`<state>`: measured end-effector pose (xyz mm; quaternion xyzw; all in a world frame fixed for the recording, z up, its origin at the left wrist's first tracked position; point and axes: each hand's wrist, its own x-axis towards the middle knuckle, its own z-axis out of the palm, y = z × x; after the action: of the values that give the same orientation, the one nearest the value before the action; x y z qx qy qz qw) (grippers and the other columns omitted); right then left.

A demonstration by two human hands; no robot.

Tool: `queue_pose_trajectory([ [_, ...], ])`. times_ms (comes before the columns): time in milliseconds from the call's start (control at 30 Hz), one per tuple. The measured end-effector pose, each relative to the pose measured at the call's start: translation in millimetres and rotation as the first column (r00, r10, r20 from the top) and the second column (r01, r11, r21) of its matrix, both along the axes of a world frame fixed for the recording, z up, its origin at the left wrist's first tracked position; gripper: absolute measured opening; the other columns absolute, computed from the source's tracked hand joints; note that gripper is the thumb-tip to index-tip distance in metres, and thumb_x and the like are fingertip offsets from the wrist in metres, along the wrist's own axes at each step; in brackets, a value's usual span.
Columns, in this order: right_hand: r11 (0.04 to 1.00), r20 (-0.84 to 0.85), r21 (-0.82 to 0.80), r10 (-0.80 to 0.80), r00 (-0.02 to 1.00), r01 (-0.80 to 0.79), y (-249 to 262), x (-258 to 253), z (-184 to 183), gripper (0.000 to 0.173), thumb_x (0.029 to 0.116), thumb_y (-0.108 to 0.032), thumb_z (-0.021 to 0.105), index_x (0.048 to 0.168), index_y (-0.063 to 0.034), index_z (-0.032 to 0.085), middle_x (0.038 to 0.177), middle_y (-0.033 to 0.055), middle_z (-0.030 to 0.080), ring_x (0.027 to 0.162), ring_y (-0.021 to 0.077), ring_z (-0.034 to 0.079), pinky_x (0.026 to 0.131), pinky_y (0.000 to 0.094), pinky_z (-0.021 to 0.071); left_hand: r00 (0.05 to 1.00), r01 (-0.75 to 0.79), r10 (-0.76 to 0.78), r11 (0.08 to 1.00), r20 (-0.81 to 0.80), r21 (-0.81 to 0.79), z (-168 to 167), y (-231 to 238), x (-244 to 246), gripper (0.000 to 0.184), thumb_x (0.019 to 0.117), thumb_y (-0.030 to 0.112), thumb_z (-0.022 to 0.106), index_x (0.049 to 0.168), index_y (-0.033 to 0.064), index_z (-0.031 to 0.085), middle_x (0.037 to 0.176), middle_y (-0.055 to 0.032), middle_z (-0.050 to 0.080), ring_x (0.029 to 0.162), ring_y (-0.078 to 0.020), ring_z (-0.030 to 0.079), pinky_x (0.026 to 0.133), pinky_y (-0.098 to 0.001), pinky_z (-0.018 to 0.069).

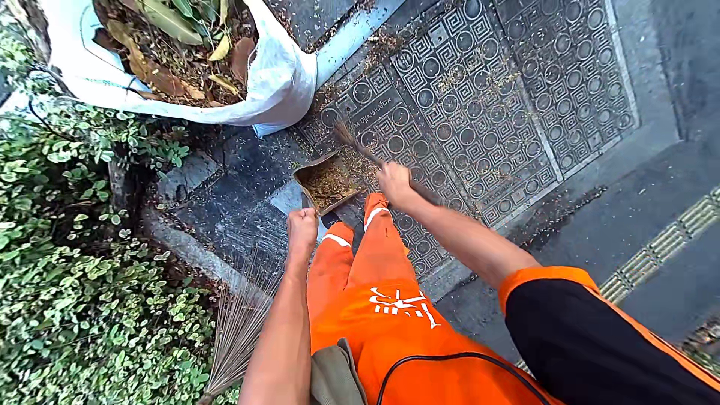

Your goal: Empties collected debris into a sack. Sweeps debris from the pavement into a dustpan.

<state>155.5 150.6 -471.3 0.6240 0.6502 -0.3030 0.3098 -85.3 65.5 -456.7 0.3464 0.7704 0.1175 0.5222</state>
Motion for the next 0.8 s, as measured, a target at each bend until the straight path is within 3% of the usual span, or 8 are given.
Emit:
queue_pose_trajectory([
  [100, 1.000, -0.054, -0.009, 0.020, 0.998, -0.020, -60, 10, 39, 0.017, 0.0852, 0.002, 0.072, 0.100, 0.0074, 0.066, 0.103, 0.0304, 0.062, 0.092, 0.0482, 0.065, 0.062, 0.0603, 0.0547, 1.000, 0.030, -0.030, 0.998, 0.002, -0.050, -2, -7, -12, 0.035, 0.1028, 0.021, 0.050, 0.072, 0.0078, 0.063, 0.061, -0.0006, 0.050, 0.058, -0.0158, 0.047, 0.059, -0.0406, 0.0408],
  [200, 0.971, 0.085, -0.225, -0.060, 0.995, 0.078, -15, 38, 92, 0.019, 0.0947, -0.009, 0.062, 0.107, 0.0043, 0.068, 0.110, 0.0292, 0.067, 0.102, 0.0496, 0.066, 0.075, 0.0669, 0.0530, 0.999, 0.020, -0.020, 1.000, 0.050, -0.010, -6, -5, -21, 0.034, 0.1030, 0.021, 0.048, 0.071, 0.0116, 0.058, 0.059, 0.0031, 0.047, 0.053, -0.0112, 0.044, 0.055, -0.0347, 0.0391],
  [267, 0.960, 0.172, -0.225, -0.132, 0.976, 0.169, 9, 64, 107, 0.021, 0.0935, -0.013, 0.064, 0.108, 0.0011, 0.068, 0.112, 0.0284, 0.067, 0.106, 0.0501, 0.065, 0.078, 0.0688, 0.0514, 0.999, 0.020, -0.019, 0.999, 0.047, -0.024, -3, -7, -23, 0.032, 0.1018, 0.024, 0.049, 0.075, 0.0123, 0.059, 0.060, 0.0021, 0.046, 0.053, -0.0120, 0.042, 0.053, -0.0352, 0.0377],
  [367, 0.949, 0.238, -0.089, -0.276, 0.931, 0.304, 18, 85, 80, 0.024, 0.0942, -0.015, 0.063, 0.111, 0.0031, 0.067, 0.115, 0.0298, 0.067, 0.110, 0.0495, 0.064, 0.082, 0.0674, 0.0513, 0.999, 0.011, -0.011, 1.000, 0.031, -0.009, -2, -1, -17, 0.034, 0.1012, 0.028, 0.051, 0.071, 0.0138, 0.056, 0.059, 0.0011, 0.045, 0.051, -0.0138, 0.041, 0.050, -0.0362, 0.0351],
  [500, 0.906, 0.166, 0.018, -0.419, 0.893, 0.422, -28, 70, 10, 0.031, 0.1023, -0.013, 0.050, 0.123, 0.0062, 0.063, 0.122, 0.0307, 0.064, 0.114, 0.0478, 0.064, 0.087, 0.0635, 0.0527, 0.999, 0.053, -0.053, 0.998, -0.004, -0.044, 1, 10, 4, 0.038, 0.1002, 0.027, 0.054, 0.066, 0.0095, 0.054, 0.061, -0.0058, 0.049, 0.055, -0.0219, 0.047, 0.053, -0.0455, 0.0380],
  [567, 0.925, 0.080, 0.008, -0.380, 0.922, 0.380, -67, 51, -2, 0.024, 0.0981, -0.013, 0.058, 0.113, 0.0044, 0.066, 0.110, 0.0294, 0.068, 0.102, 0.0476, 0.067, 0.078, 0.0640, 0.0544, 0.994, 0.106, -0.107, 0.993, -0.014, -0.047, 0, 14, 10, 0.041, 0.1014, 0.027, 0.054, 0.065, 0.0086, 0.053, 0.060, -0.0078, 0.050, 0.055, -0.0241, 0.048, 0.053, -0.0470, 0.0385],
  [700, 0.909, 0.091, -0.175, -0.369, 0.925, 0.379, -112, 51, 59, 0.026, 0.0924, -0.018, 0.064, 0.115, -0.0043, 0.069, 0.111, 0.0250, 0.070, 0.103, 0.0465, 0.067, 0.081, 0.0673, 0.0528, 0.983, 0.164, -0.169, 0.984, 0.074, 0.073, -11, 9, 2, 0.037, 0.0991, 0.029, 0.052, 0.068, 0.0084, 0.052, 0.064, -0.0091, 0.052, 0.058, -0.0250, 0.051, 0.055, -0.0499, 0.0427],
  [800, 0.834, 0.149, -0.250, -0.468, 0.871, 0.491, -135, 97, 106, 0.032, 0.0937, -0.024, 0.062, 0.121, -0.0098, 0.070, 0.115, 0.0249, 0.069, 0.109, 0.0466, 0.065, 0.087, 0.0708, 0.0494, 0.959, 0.085, -0.126, 0.982, 0.254, 0.168, -22, 14, -42, 0.034, 0.1034, 0.028, 0.046, 0.074, 0.0124, 0.052, 0.067, 0.0006, 0.051, 0.060, -0.0143, 0.054, 0.066, -0.0450, 0.0557],
])
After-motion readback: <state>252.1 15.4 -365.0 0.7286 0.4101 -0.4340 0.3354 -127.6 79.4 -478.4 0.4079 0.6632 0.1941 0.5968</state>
